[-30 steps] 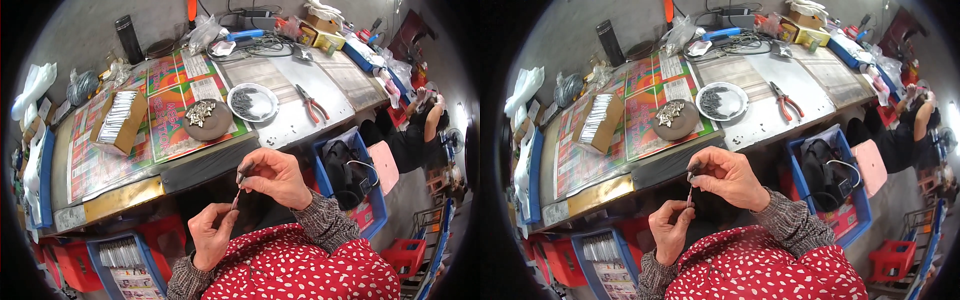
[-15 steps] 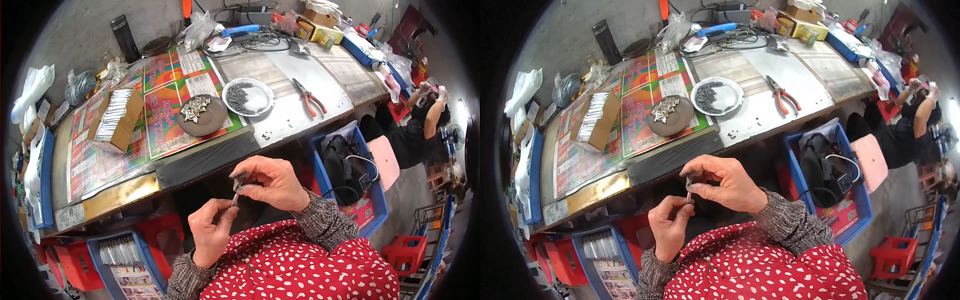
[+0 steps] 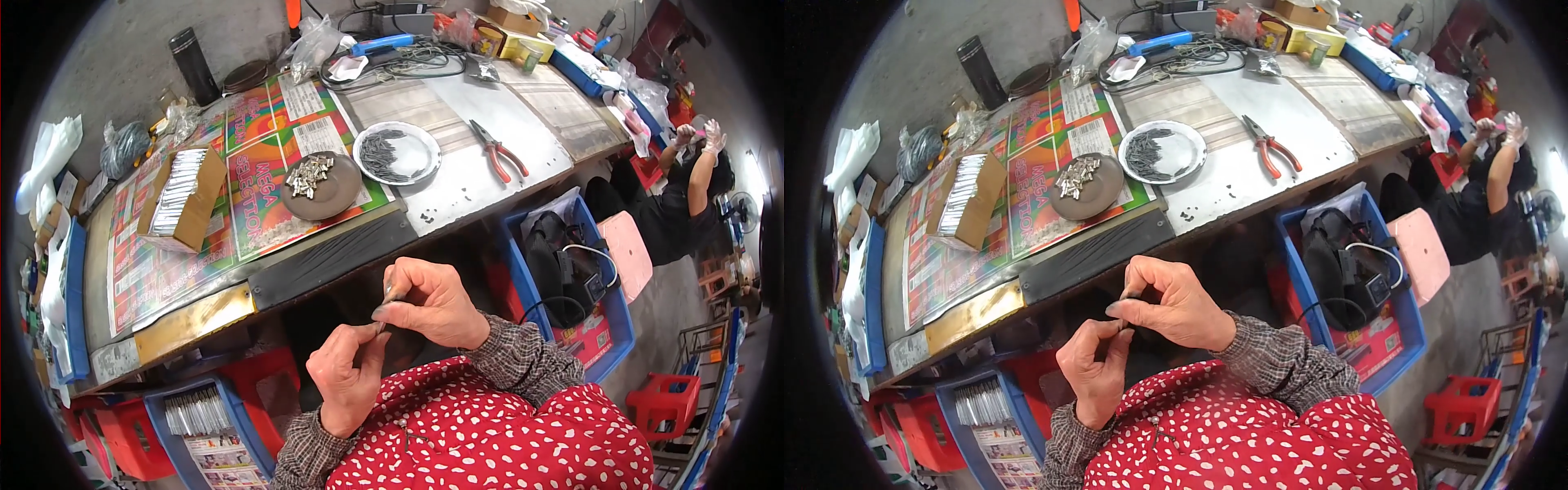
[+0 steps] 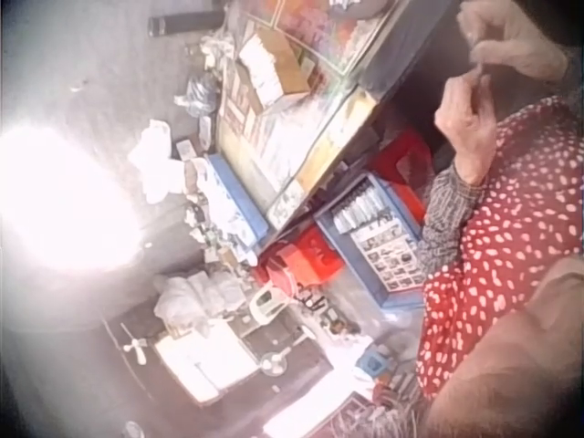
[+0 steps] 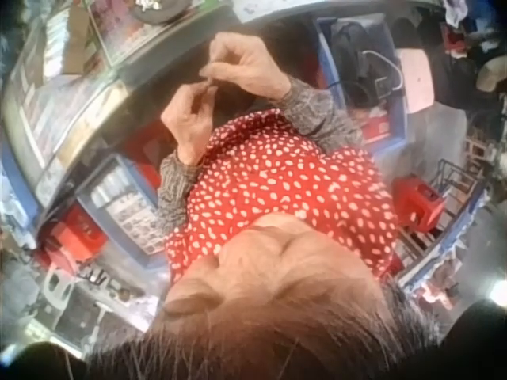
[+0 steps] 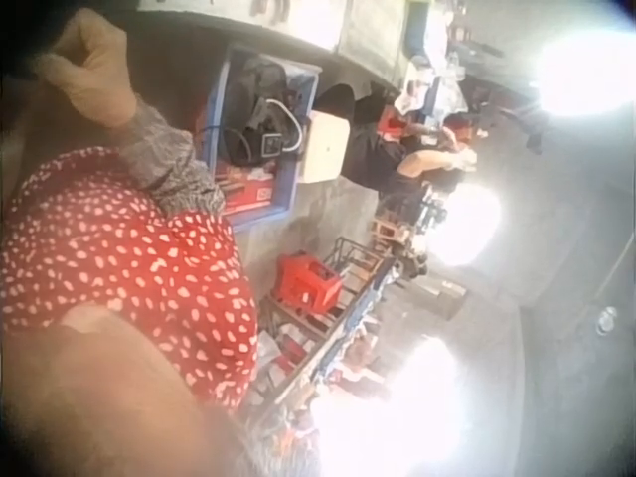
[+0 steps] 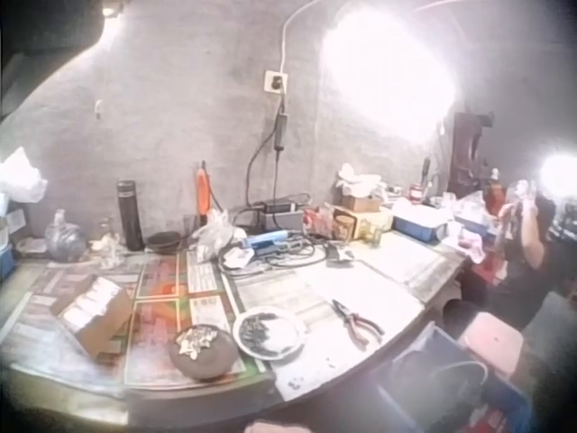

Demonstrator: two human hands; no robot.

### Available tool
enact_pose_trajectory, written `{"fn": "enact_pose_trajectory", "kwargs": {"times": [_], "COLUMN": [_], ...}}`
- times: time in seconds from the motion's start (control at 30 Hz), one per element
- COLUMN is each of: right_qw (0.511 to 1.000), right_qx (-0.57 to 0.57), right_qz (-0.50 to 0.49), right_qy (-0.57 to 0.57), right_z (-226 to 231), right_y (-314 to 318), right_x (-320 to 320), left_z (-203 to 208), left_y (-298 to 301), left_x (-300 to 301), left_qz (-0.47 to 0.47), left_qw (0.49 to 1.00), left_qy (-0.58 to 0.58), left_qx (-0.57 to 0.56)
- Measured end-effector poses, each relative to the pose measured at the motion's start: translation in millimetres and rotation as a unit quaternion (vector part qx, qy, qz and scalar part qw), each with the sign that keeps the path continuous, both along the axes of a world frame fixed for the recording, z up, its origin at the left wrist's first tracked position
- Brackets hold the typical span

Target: The person assembles metal components by picking up pins and metal strips, inserting the pins into the strips by hand, and placing the assembled parts into a crate.

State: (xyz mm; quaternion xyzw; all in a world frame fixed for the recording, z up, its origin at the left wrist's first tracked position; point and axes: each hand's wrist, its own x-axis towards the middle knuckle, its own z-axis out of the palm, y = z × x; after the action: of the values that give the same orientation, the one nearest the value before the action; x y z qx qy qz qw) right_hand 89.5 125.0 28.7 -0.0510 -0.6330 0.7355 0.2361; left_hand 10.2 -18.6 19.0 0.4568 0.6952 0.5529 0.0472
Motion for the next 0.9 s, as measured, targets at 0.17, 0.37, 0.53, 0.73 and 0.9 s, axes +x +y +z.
{"fn": "enact_pose_trajectory", "kwargs": {"times": [0.17,0.37,0.53,0.73,0.9], "right_qw": [0.999,0.997,0.999,0.997,0.997], "right_qx": [0.041,-0.006,0.030,-0.052,0.013], "right_qz": [0.006,0.063,-0.040,0.013,0.047], "right_qy": [-0.021,-0.042,-0.017,-0.061,-0.060], "right_z": [-2,6,-2,14,5], "right_y": [1,4,-9,-5,2], "right_x": [0,2,-5,-2,0], "left_z": [-2,-11,-7,-8,-7], "left_y": [-1,-5,9,2,0], "left_x": [-2,-5,-1,-4,-5], "left_qz": [-0.018,-0.063,0.034,-0.001,-0.022], "left_qw": [0.998,0.987,0.989,0.995,0.997], "left_qy": [-0.054,-0.146,0.136,-0.096,-0.079], "left_qx": [-0.006,-0.006,0.046,0.011,-0.015]}}
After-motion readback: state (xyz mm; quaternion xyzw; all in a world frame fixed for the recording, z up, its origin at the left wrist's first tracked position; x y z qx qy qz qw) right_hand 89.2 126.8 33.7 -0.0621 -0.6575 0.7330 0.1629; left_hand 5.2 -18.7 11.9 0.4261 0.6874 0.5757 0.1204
